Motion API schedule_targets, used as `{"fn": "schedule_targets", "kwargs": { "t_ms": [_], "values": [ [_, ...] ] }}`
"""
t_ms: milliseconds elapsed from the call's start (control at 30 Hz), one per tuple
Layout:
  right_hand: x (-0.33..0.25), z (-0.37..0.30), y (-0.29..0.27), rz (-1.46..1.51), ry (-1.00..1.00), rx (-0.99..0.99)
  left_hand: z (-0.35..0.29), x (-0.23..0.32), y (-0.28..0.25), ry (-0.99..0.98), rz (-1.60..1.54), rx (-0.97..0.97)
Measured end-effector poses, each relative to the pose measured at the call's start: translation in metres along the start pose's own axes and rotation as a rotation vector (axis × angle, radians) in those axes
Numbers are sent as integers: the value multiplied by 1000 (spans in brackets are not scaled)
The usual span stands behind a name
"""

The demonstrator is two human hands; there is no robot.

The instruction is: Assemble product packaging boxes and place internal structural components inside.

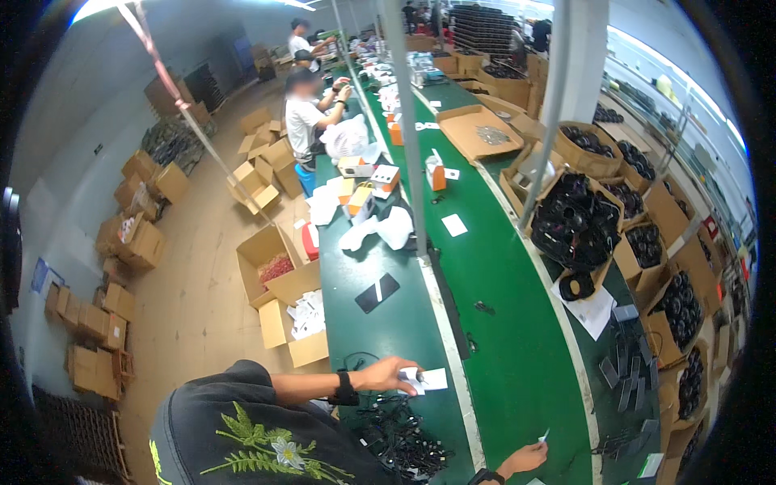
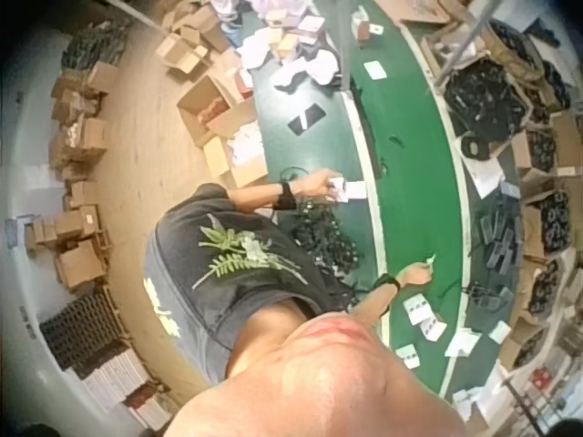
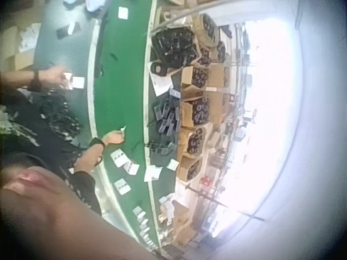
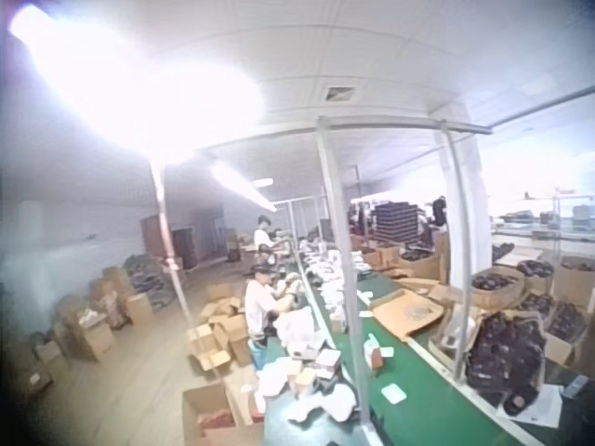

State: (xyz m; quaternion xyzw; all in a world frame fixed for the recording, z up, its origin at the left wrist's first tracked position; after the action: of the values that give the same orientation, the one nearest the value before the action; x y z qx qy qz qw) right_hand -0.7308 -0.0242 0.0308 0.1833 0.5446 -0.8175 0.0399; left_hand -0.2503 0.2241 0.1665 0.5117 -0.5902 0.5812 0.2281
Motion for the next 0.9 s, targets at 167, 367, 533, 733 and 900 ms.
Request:
{"fn": "schedule_targets", "kwargs": {
  "t_ms": [167, 367, 533, 733, 900],
  "values": [
    [-87, -15, -49, 873, 150, -11, -41, -28, -51, -105, -225, 47],
    [-389, -240, -172, 1267, -29, -919, -108, 32, -124, 106, -700, 77],
    [-453, -322, -208, 1095, -237, -1064, -146, -64, -191, -27, -605, 297],
    [-431, -323, -226, 871, -216, -927, -223, -440, -323, -376, -312, 875],
    [-352, -280, -267, 720, -84, -687, -293, -654, -424, -804, -183, 1308]
  ]
}}
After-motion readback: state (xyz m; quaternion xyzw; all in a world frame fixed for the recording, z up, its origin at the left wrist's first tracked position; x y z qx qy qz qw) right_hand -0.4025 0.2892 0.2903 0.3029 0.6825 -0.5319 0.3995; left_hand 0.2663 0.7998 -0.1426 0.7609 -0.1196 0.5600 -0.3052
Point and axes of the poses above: each hand's wrist, its own z-axis towards the middle knuckle, its own y-axis out of the palm, x = y × z, the point moved 10 cm from there along z, towards the middle knuckle, and after that the axes turned 7 degrees about x, right-handed, at the moved point
